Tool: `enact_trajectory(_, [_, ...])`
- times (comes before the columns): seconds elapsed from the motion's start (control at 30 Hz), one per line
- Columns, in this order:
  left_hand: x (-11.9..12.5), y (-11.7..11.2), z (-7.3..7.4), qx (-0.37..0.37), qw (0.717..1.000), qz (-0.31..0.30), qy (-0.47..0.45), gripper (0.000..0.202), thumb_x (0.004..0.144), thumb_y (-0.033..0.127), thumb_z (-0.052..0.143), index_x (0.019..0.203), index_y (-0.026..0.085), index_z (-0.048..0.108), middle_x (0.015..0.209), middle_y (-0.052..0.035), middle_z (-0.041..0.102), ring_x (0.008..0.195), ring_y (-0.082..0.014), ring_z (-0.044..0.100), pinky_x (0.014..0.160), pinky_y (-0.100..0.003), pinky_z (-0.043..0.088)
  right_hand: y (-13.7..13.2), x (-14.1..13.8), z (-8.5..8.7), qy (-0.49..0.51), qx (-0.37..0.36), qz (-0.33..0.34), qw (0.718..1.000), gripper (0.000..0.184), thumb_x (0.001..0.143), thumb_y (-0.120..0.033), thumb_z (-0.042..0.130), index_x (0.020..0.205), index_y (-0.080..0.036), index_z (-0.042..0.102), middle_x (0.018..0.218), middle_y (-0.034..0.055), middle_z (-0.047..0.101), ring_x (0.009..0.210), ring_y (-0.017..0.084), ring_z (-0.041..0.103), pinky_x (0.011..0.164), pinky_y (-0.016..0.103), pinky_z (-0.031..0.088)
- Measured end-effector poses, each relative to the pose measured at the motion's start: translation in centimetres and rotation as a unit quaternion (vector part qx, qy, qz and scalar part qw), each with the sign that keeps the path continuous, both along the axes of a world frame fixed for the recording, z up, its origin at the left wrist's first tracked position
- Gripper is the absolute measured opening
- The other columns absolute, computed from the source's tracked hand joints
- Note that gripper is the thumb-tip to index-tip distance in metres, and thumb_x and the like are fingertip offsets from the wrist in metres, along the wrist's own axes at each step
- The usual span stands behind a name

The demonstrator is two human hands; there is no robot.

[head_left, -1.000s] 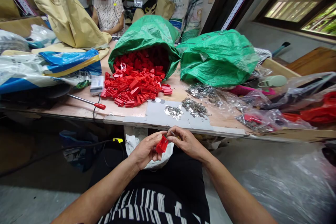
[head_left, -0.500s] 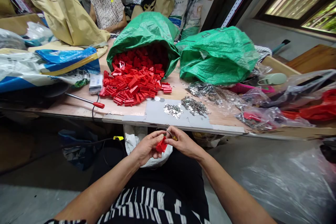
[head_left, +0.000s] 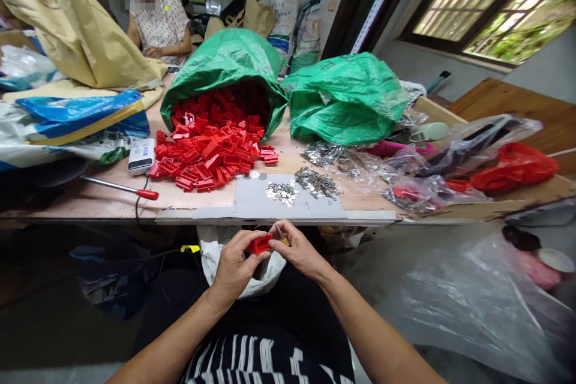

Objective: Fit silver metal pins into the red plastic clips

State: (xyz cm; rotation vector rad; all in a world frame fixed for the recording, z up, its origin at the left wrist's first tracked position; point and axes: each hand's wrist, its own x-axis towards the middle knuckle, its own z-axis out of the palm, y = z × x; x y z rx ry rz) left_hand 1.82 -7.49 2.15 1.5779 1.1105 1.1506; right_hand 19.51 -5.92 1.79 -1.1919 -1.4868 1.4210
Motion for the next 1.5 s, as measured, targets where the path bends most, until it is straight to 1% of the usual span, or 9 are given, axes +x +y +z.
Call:
enact_trajectory(0.17, [0.0,-0.1,-0.8,0.008,1.0,-0.013,0.013,0.027,0.075,0.027,0.069,0.102,0.027,0.069,0.1,-0.0056,0.069,0.093,-0.0227,0.062,0.083,-0.032,0.047,-0.6,0.3,0.2,0.081,-0.087,0.03,0.993,0.04,0.075,-0.048,0.068,0.096,-0.021,0.048,0.076,-0.0039,0.048,0.058,0.007,0.036,0.051,0.021,0.028])
enact_trajectory(0.5, [-0.2,-0.1,-1.0,-0.008,0.999,-0.048,-0.016,0.024,0.072,0.026,0.072,0.096,0.026,0.071,0.097,-0.0058,0.071,0.093,-0.024,0.063,0.084,-0.033,0.047,-1.0,1.2,0.6,0.16,-0.16,0.049,0.973,0.045,0.066,-0.041,0.077,0.096,-0.019,0.051,0.077,-0.0049,0.049,0.052,0.004,0.033,0.047,0.019,0.021])
enact_trajectory(0.63, [-0.2,-0.2,-1.6,-0.076,0.991,-0.061,-0.094,0.027,0.068,0.025,0.075,0.095,0.024,0.071,0.095,-0.005,0.071,0.091,-0.0228,0.063,0.083,-0.031,0.047,-1.0,1.2,0.8,0.178,-0.19,0.067,0.963,0.041,0.065,-0.036,0.078,0.091,-0.018,0.052,0.069,-0.0061,0.047,0.049,0.003,0.03,0.045,0.019,0.018])
enact_trajectory(0.77, [0.3,-0.1,-2.5,-0.196,0.95,-0.029,-0.24,0.032,0.068,0.026,0.075,0.1,0.024,0.068,0.1,-0.0031,0.071,0.094,-0.0208,0.064,0.086,-0.029,0.048,-0.7,0.8,1.3,0.16,-0.194,0.091,0.964,0.043,0.068,-0.045,0.075,0.093,-0.019,0.05,0.067,-0.0063,0.047,0.048,0.004,0.033,0.044,0.019,0.019])
enact_trajectory(0.87, [0.3,0.3,-2.7,-0.234,0.927,0.0,-0.293,0.038,0.069,0.027,0.075,0.106,0.023,0.066,0.104,-0.003,0.071,0.096,-0.0185,0.063,0.088,-0.027,0.046,0.6,1.5,1.9,0.089,-0.152,0.082,0.981,0.042,0.073,-0.049,0.068,0.098,-0.019,0.052,0.072,-0.0036,0.054,0.048,0.004,0.032,0.045,0.02,0.022])
enact_trajectory(0.97, [0.0,0.6,-2.5,-0.254,0.919,0.023,-0.302,0.043,0.068,0.029,0.075,0.11,0.021,0.065,0.104,-0.0038,0.071,0.094,-0.0169,0.063,0.088,-0.025,0.046,2.8,3.6,2.3,-0.086,-0.023,-0.043,0.995,0.028,0.078,-0.042,0.062,0.091,-0.018,0.057,0.078,0.0,0.059,0.056,0.008,0.042,0.053,0.023,0.032])
enact_trajectory(1.07, [-0.1,0.7,-2.5,-0.263,0.917,0.025,-0.298,0.046,0.068,0.03,0.075,0.112,0.021,0.064,0.103,-0.0041,0.071,0.093,-0.0163,0.063,0.087,-0.024,0.046,5.1,5.9,2.3,-0.299,0.101,-0.152,0.936,0.013,0.08,-0.03,0.057,0.085,-0.019,0.061,0.077,0.001,0.06,0.071,0.015,0.052,0.066,0.027,0.037])
enact_trajectory(1.17, [0.0,0.8,-2.8,-0.264,0.922,0.015,-0.283,0.046,0.07,0.031,0.074,0.114,0.021,0.063,0.103,-0.0048,0.071,0.094,-0.0173,0.064,0.088,-0.025,0.046,6.6,6.8,2.1,-0.397,0.145,-0.143,0.895,0.009,0.08,-0.024,0.054,0.084,-0.02,0.062,0.077,0.0018,0.061,0.073,0.016,0.053,0.068,0.028,0.037])
enact_trajectory(1.5, [0.2,1.0,-2.5,-0.269,0.927,0.011,-0.261,0.044,0.067,0.033,0.076,0.109,0.021,0.066,0.101,-0.005,0.072,0.093,-0.0196,0.066,0.088,-0.028,0.049,9.2,4.9,1.7,-0.44,0.178,-0.106,0.874,0.006,0.081,-0.017,0.055,0.08,-0.021,0.059,0.083,0.0024,0.061,0.078,0.016,0.054,0.071,0.027,0.036])
